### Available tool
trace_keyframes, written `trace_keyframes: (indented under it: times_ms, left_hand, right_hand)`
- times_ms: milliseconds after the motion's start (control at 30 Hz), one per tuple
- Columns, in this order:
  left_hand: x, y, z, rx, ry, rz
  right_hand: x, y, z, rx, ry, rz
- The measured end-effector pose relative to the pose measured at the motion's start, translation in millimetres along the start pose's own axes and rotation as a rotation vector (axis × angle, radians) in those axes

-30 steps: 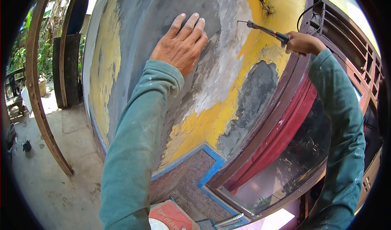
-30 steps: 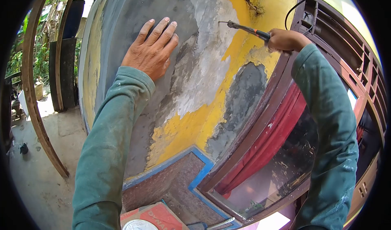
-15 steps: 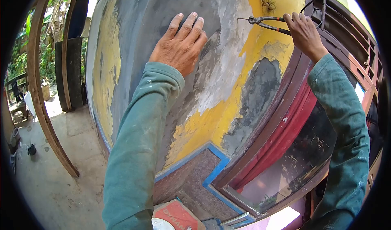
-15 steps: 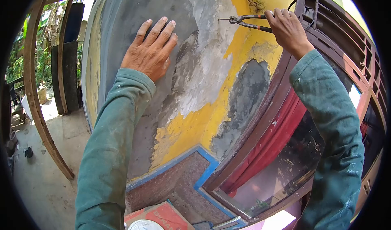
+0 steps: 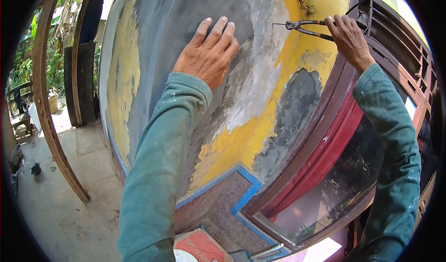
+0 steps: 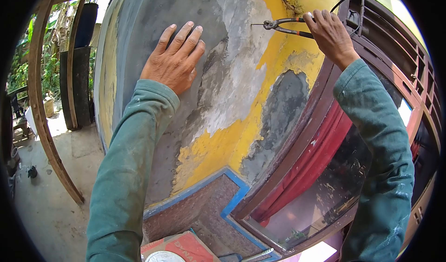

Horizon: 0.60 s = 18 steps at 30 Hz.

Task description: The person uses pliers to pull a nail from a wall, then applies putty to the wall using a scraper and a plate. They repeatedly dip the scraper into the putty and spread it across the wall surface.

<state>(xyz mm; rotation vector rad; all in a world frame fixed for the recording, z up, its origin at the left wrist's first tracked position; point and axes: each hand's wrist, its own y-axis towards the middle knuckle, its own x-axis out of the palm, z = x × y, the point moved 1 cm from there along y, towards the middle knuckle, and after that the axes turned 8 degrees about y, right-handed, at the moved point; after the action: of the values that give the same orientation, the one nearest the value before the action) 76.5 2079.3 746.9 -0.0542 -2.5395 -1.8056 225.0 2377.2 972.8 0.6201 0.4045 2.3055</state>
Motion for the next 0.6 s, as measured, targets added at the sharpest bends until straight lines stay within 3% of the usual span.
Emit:
trace_keyframes:
  times_ms: [100,133,167,233,267,367,433,467,600]
  left_hand:
    - [0.8,0.4,0.9,-0.013,-0.025,0.003]
    - [1.6,1.2,0.8,-0.013,-0.029,0.009]
    - [0.9,0.9,2.2,-0.012,-0.027,0.011]
    - [-1.1,1.1,-0.9,0.001,-0.032,-0.018]
    - [0.2,0.7,-2.8,-0.004,-0.027,-0.024]
    - [-1.1,-1.5,2.7,-0.003,-0.019,-0.002]
    - [0.3,-0.3,0.5,0.002,-0.013,-0.01]
    - [0.1,0.7,1.2,-0.011,-0.005,-0.016]
    - [-0.1,-0.6,1.2,-0.007,0.019,0.004]
  right_hand:
    - [-1.3,-1.4,1.0,0.034,0.14,-0.111]
    - [9.7,3.8,8.4,0.216,0.605,-0.564]
    - [11.1,7.7,15.5,0.218,0.605,-0.562]
    - [6.5,19.7,24.3,0.802,1.708,-1.282]
    - [3.6,24.3,23.3,0.792,1.71,-1.281]
    - [0.4,15.2,12.2,0.683,1.451,-1.227]
    - [8.8,-1.0,5.0,0.202,0.577,-0.448]
    - [5.9,-6.1,4.3,0.089,0.333,-0.232]
    - [-2.3,2.2,6.2,-0.076,0.023,0.069]
